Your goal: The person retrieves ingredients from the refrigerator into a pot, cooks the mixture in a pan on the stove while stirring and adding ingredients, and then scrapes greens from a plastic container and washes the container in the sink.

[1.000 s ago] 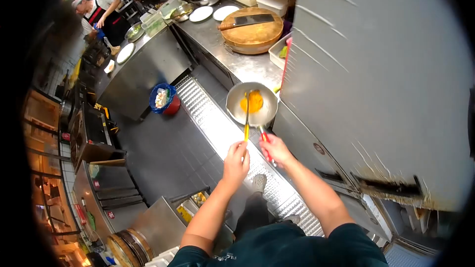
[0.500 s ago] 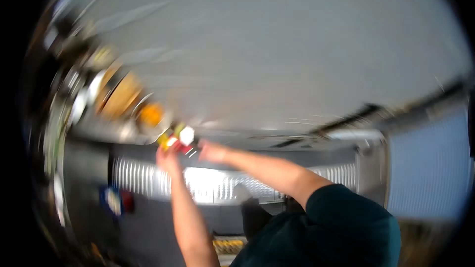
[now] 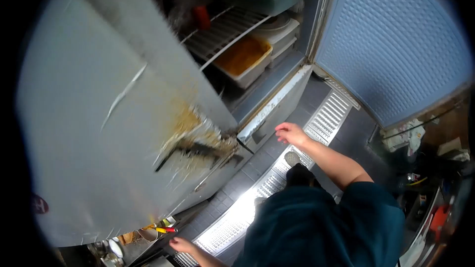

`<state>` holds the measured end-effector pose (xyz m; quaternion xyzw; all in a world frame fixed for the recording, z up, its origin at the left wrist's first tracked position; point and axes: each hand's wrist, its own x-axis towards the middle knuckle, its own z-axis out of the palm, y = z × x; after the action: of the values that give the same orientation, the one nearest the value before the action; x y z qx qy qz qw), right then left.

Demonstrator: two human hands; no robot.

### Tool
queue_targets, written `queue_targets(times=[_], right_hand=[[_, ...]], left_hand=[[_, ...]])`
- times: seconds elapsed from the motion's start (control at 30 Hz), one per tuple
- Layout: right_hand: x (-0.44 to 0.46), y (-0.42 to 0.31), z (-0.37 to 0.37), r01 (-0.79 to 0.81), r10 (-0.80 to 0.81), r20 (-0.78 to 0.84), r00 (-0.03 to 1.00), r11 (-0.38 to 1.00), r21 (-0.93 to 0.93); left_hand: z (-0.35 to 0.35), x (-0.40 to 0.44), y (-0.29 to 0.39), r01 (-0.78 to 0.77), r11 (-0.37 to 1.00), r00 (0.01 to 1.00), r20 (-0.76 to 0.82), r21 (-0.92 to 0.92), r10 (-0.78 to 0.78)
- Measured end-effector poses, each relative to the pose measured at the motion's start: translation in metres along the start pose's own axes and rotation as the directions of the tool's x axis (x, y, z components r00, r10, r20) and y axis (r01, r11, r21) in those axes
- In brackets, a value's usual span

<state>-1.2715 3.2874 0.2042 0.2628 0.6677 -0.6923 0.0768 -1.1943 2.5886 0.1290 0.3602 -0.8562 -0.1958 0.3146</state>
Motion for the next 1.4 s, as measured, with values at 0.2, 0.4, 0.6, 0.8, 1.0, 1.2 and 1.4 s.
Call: queue_targets(times=[0.2, 0.4, 0.6, 0.8, 1.0, 1.2, 1.4], right_hand=[[0.044, -0.028, -0.062, 0.102, -0.118, 0.043, 0.992, 0.954, 0.282], [0.068, -0.083, -0.091, 0.206, -0.249, 0.113, 0.962, 0.932, 0.299], [0.053, -0.074, -0.140, 0.187, -0.227, 0.098, 0.969, 0.933, 0.307], [0.054, -0.073, -0.171, 0.131, -0.146, 0.023, 0.989, 0.941, 0.311], [0.073, -0.090, -0.168, 0.241, -0.252, -0.017, 0.968, 0.901, 0.361], [0.102, -0.122, -0.161, 0.313, -0.324, -0.022, 0.946, 0.892, 0.325], [0.094, -0.134, -0.157, 0.321, -0.341, 0.018, 0.940, 0.899, 0.299]], left_hand=[[-0.036, -0.201, 0.335, -0.586, 0.602, 0.462, 0.387, -0.543, 0.798], [0.051, -0.243, 0.639, -0.692, 0.274, 0.331, 0.044, -0.668, 0.943], [0.190, -0.182, 0.779, -0.726, 0.643, 0.469, 0.508, -0.245, 0.723], [0.171, -0.167, 0.812, -0.979, 0.203, 0.184, 0.286, -0.037, 0.940], [0.166, -0.173, 0.816, -0.968, 0.251, 0.234, 0.320, -0.011, 0.918], [0.153, -0.168, 0.811, -0.957, 0.290, 0.271, 0.356, -0.001, 0.894], [0.163, -0.163, 0.820, -0.949, 0.315, 0.289, 0.361, -0.015, 0.887]])
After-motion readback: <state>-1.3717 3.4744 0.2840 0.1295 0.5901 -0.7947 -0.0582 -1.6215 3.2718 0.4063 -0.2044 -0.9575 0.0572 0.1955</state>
